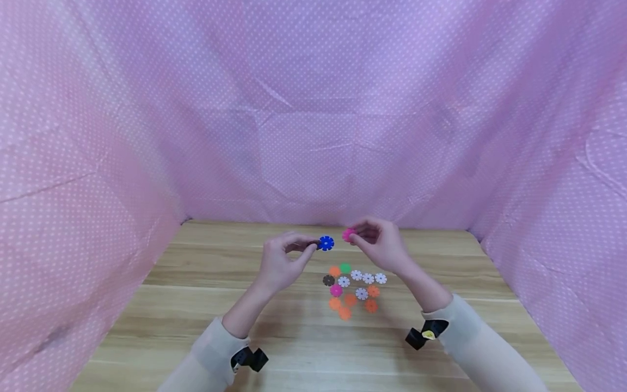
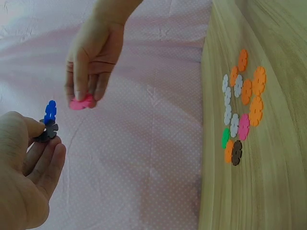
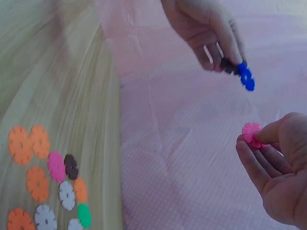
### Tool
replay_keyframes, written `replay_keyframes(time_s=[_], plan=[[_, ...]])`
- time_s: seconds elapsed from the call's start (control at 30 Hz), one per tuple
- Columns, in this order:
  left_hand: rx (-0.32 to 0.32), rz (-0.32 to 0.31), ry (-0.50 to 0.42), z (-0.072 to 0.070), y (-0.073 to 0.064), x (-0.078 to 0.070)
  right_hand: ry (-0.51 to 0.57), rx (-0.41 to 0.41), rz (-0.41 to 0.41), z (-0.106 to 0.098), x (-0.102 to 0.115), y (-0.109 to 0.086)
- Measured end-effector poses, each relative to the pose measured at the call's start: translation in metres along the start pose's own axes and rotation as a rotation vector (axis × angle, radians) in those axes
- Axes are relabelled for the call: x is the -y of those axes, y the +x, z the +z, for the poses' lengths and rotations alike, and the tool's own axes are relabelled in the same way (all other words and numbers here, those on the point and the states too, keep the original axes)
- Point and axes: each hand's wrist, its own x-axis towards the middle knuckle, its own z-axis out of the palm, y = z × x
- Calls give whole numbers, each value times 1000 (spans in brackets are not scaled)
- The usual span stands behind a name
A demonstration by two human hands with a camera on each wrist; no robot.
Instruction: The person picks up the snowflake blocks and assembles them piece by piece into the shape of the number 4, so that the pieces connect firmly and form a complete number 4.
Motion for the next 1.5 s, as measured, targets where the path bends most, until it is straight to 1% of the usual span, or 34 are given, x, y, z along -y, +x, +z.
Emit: replay_keyframes(time_s=[0.13,0.3,0.53,0.67,0.9,1.13,1.27,1.5], plan=[[-14,-3,-6,2,0,-1,31,-9,-44,2,12,-4],[-29,6,-8,5,2,-1,25,-21,-79,6,22,-7],[-32,-1,-7,7,2,-2,2,-6,-157,11,28,-9],[-29,-3,-9,7,1,-2,-14,-9,-185,12,27,-9],[-16,-3,-13,9,0,-4,-7,-1,-187,13,25,-11],[-7,-31,-36,11,-1,-3,15,-2,-173,16,22,-12],[-10,-54,-50,12,-2,-2,21,-10,-172,17,19,-12],[-30,-79,-63,12,0,-1,33,-13,-165,17,20,-12]])
